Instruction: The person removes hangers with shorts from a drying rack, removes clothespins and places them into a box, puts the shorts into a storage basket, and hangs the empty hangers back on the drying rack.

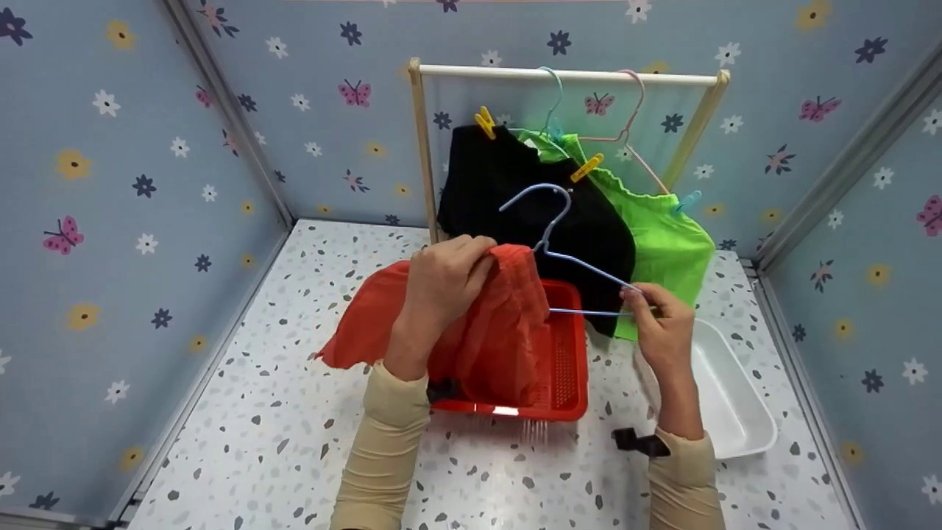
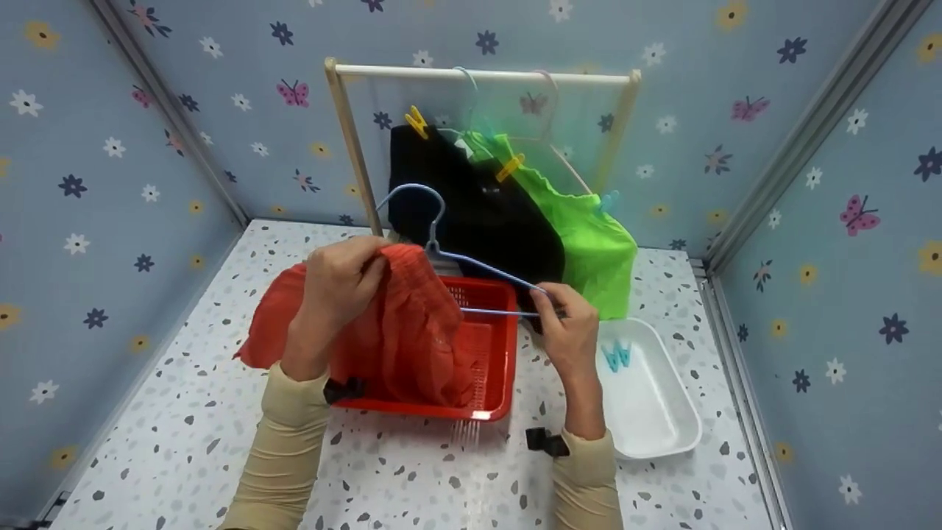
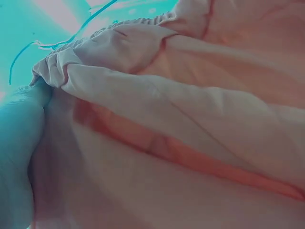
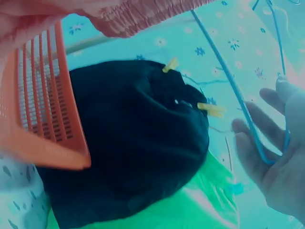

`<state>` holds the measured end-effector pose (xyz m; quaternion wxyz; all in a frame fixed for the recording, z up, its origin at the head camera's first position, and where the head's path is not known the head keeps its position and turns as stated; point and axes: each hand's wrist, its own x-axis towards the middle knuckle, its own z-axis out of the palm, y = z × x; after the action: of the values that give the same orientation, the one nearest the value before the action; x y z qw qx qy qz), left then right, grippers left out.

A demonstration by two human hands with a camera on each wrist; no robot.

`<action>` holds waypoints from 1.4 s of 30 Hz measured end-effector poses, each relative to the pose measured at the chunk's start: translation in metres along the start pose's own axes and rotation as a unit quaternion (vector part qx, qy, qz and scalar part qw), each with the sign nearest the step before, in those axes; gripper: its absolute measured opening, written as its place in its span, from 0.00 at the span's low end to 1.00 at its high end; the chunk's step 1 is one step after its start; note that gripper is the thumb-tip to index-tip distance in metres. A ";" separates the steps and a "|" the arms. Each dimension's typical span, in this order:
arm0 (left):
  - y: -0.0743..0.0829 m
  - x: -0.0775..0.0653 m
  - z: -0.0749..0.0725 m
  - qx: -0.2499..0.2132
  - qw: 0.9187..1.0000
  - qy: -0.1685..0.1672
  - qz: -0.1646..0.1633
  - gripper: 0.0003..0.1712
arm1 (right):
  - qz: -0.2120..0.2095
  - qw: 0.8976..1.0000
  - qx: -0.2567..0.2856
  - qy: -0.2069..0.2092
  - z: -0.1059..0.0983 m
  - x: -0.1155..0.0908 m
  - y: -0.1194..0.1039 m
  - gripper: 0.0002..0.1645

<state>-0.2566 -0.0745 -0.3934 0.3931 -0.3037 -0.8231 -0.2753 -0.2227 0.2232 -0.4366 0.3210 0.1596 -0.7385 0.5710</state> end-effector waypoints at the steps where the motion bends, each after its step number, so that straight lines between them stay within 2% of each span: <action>1: 0.002 0.002 0.003 -0.010 1.000 -0.002 -0.001 0.08 | -0.001 1.000 0.012 0.012 -0.004 0.000 0.002 0.03; 5: 0.011 0.006 0.016 -0.038 0.999 -0.014 -0.002 0.09 | -0.020 0.997 0.044 0.054 -0.021 0.001 0.011 0.03; 10: 0.012 0.006 0.026 -0.061 0.998 -0.024 -0.013 0.09 | -0.053 0.994 0.027 0.090 -0.036 -0.001 0.019 0.02; 15: 0.003 -0.001 0.031 -0.066 0.997 -0.032 -0.030 0.10 | -0.077 0.987 -0.002 0.140 -0.047 -0.004 0.025 0.03; 19: -0.007 -0.008 0.036 -0.070 0.995 -0.037 -0.054 0.11 | -0.078 0.981 -0.017 0.176 -0.057 -0.004 0.025 0.03; 26: -0.023 -0.022 0.044 -0.067 0.990 -0.069 -0.100 0.11 | -0.060 0.977 -0.074 0.191 -0.070 -0.006 0.026 0.03; 32: -0.036 -0.038 0.047 -0.069 0.980 -0.112 -0.150 0.12 | -0.052 0.975 -0.100 0.193 -0.076 -0.008 0.026 0.03; 38: -0.049 -0.052 0.045 -0.065 0.969 -0.147 -0.187 0.14 | -0.019 0.972 -0.125 0.199 -0.083 -0.011 0.030 0.05; 42: -0.057 -0.060 0.041 -0.060 0.955 -0.179 -0.227 0.14 | -0.008 0.970 -0.137 0.199 -0.086 -0.014 0.031 0.07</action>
<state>-0.2866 -0.1008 -0.4767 0.1477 -0.1764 -0.9091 -0.3472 -0.2059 0.3121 -0.4559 0.4851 0.0035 -0.7298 0.4818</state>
